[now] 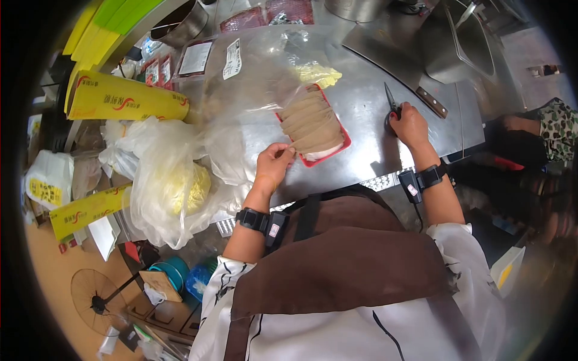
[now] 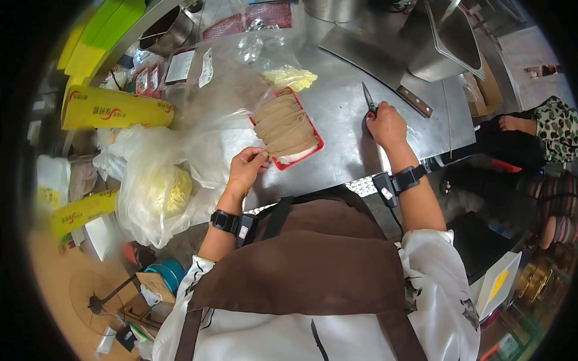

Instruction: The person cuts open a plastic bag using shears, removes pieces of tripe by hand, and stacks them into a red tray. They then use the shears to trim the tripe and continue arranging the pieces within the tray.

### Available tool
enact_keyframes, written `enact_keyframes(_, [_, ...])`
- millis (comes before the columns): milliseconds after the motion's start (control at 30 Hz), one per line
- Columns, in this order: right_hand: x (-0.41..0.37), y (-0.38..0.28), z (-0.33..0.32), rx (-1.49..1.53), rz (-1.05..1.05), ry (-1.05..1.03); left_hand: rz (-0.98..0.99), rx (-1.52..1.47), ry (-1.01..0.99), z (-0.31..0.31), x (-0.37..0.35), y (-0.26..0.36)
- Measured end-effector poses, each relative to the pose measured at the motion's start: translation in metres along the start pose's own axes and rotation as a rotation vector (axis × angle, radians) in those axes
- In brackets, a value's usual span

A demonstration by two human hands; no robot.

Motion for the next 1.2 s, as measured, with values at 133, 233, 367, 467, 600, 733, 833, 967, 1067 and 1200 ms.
enact_keyframes(133, [-0.003,0.01,-0.003,0.545,0.142,-0.305,-0.005,-0.007,0.005,0.002,-0.001,0.006])
enact_keyframes(233, [-0.025,0.007,-0.002,0.951,0.126,-0.349,0.028,-0.03,0.014,0.003,0.0,0.006])
enact_keyframes(367, [-0.081,-0.033,-0.024,1.216,0.003,-0.616,0.03,-0.063,0.013,0.003,0.0,0.006])
enact_keyframes(467, [-0.13,-0.076,-0.023,1.187,-0.062,-1.006,0.026,-0.14,-0.053,0.005,0.0,0.003])
enact_keyframes(600, [-0.158,-0.116,0.001,1.154,-0.162,-1.214,-0.035,-0.223,-0.13,0.004,-0.004,0.005])
enact_keyframes(733, [-0.16,-0.135,0.011,1.211,-0.185,-1.166,-0.116,-0.375,-0.153,0.0,-0.005,0.003])
enact_keyframes(833, [-0.161,-0.145,0.023,1.242,-0.139,-1.152,-0.157,-0.409,-0.17,0.002,-0.006,0.004])
enact_keyframes(967, [-0.158,-0.152,0.028,1.181,-0.059,-1.126,-0.183,-0.465,-0.2,0.004,-0.006,0.005])
enact_keyframes(1067, [-0.155,-0.159,0.028,1.191,-0.027,-1.086,-0.221,-0.514,-0.225,0.004,-0.002,-0.003])
enact_keyframes(1200, [-0.15,-0.17,0.024,1.213,-0.009,-1.019,-0.256,-0.565,-0.248,0.004,-0.004,-0.002])
Point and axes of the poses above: each hand's wrist, its own x-axis towards the middle knuckle, its own z-axis out of the palm, y = z × x, the point moved 6 cm from there along x, towards the middle knuckle, and after that the axes turned 8 degrees about -x, right-handed, at the moved point
